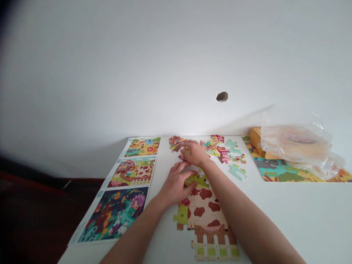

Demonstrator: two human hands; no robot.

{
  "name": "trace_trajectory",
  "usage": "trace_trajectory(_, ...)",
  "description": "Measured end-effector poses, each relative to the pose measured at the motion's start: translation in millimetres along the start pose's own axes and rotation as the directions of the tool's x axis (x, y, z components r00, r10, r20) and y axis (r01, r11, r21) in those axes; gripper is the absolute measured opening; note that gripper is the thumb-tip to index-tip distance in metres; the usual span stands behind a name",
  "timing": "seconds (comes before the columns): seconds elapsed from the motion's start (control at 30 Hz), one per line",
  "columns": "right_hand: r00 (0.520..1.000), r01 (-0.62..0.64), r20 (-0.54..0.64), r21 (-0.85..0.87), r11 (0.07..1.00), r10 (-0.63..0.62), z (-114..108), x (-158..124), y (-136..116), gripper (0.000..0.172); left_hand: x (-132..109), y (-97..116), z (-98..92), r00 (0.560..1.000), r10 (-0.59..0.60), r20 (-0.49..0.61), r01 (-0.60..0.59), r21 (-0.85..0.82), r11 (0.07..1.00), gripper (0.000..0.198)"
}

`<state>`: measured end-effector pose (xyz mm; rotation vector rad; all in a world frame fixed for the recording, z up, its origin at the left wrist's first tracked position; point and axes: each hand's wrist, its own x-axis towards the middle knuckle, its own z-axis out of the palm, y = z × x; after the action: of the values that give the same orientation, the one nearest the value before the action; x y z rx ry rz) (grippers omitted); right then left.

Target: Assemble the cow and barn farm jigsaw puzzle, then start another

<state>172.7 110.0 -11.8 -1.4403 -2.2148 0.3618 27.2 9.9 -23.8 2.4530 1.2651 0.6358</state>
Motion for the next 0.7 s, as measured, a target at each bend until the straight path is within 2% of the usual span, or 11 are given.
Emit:
trace_trajectory(0.07,0.999,-0.043,-0.004,-0.055,0.998,0.043,5,18,-8,0.036,0,-1,1.9,1.0,0.007,-0.007,-0.007,-0.011,1.0,0.03)
trace_trajectory(0.13,0.997,-0.019,0.075,-0.123,0.992,0.028,11,37,-16,0.045,-1,-3,3.7,1.0,0.008,-0.012,-0.008,-0.011,1.0,0.031)
trace_trajectory(0.23,0.989,0.022,0.147,-0.137,0.99,-0.002,20,57,-24,0.044,-1,-4,5.2,0.999,0.005,-0.04,-0.006,-0.019,1.0,0.031)
trace_trajectory(0.33,0.987,0.04,0.158,-0.165,0.986,-0.013,22,58,-23,0.04,-2,-3,4.7,0.999,0.009,-0.053,-0.011,-0.041,0.999,0.03)
trace_trajectory(0.4,0.99,0.038,0.144,-0.181,0.983,-0.012,20,51,-17,0.032,-2,-2,3.6,0.999,0.01,-0.049,-0.012,-0.048,0.999,0.029)
trace_trajectory(0.47,0.993,0.027,0.117,-0.181,0.983,-0.006,17,39,-8,0.023,-2,-2,2.5,0.999,0.005,-0.043,-0.008,-0.052,0.999,0.028)
trace_trajectory(0.57,0.999,-0.011,0.047,-0.163,0.987,0.019,14,20,7,0.022,-1,-2,1.8,1.0,-0.001,-0.029,0.0,-0.051,0.999,0.028)
trace_trajectory(0.63,0.997,-0.055,-0.056,-0.133,0.99,0.048,13,8,17,0.023,-1,-3,2.1,1.0,0.002,-0.025,-0.003,-0.043,0.999,0.028)
trace_trajectory(0.7,0.974,-0.125,-0.204,-0.101,0.987,0.103,13,0,27,0.025,0,-3,2.7,1.0,0.009,-0.026,-0.009,-0.034,0.999,0.028)
